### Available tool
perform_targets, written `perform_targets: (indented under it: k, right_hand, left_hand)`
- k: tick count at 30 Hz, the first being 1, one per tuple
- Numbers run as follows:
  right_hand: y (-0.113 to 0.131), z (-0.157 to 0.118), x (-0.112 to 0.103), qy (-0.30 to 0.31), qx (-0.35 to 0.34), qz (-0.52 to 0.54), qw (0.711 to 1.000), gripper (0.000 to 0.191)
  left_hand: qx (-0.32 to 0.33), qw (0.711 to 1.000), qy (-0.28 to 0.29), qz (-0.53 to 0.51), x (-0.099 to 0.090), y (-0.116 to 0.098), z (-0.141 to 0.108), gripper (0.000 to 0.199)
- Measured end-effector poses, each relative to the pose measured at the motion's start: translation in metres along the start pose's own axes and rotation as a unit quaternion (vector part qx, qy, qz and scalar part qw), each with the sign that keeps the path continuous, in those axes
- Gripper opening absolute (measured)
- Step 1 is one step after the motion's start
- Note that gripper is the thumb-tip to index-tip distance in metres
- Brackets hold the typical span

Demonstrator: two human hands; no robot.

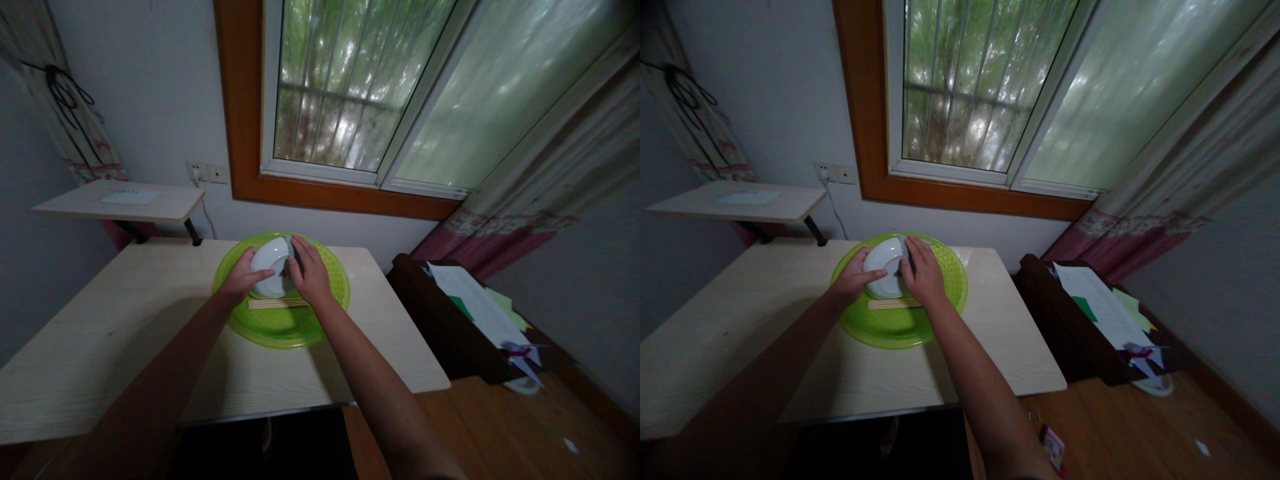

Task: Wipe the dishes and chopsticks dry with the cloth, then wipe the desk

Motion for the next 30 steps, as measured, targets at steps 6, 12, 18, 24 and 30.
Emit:
perform_targets:
  k: [6,12,18,24,30]
  right_hand:
    - [-0.020,-0.002,-0.006,-0.062,0.087,0.049,0.993,0.042]
    - [-0.041,-0.008,-0.003,-0.101,0.171,0.129,0.972,0.046]
    - [-0.054,-0.013,0.003,-0.105,0.234,0.178,0.950,0.060]
    - [-0.054,-0.015,-0.002,-0.125,0.229,0.171,0.950,0.057]
    - [-0.034,-0.007,-0.009,-0.098,0.133,0.106,0.981,0.049]
  left_hand:
    - [0.010,0.998,-0.035,-0.043,-0.003,-0.009,-0.003,0.066]
    - [0.011,0.994,-0.057,-0.088,-0.004,-0.014,-0.004,0.067]
    - [0.013,0.991,-0.067,-0.111,-0.003,-0.020,-0.005,0.066]
    - [-0.004,0.995,-0.041,-0.092,0.000,-0.014,-0.004,0.068]
    - [0.002,0.999,-0.044,-0.012,-0.002,-0.009,-0.002,0.059]
Point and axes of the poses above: each hand's wrist, its own z-axis towards the middle knuckle, its own x-axis out of the palm, y = z × x, the point moved 3 cm from there along z, towards the middle knuckle, and after that the axes turned 13 degrees about z, right-handed, at the moved point
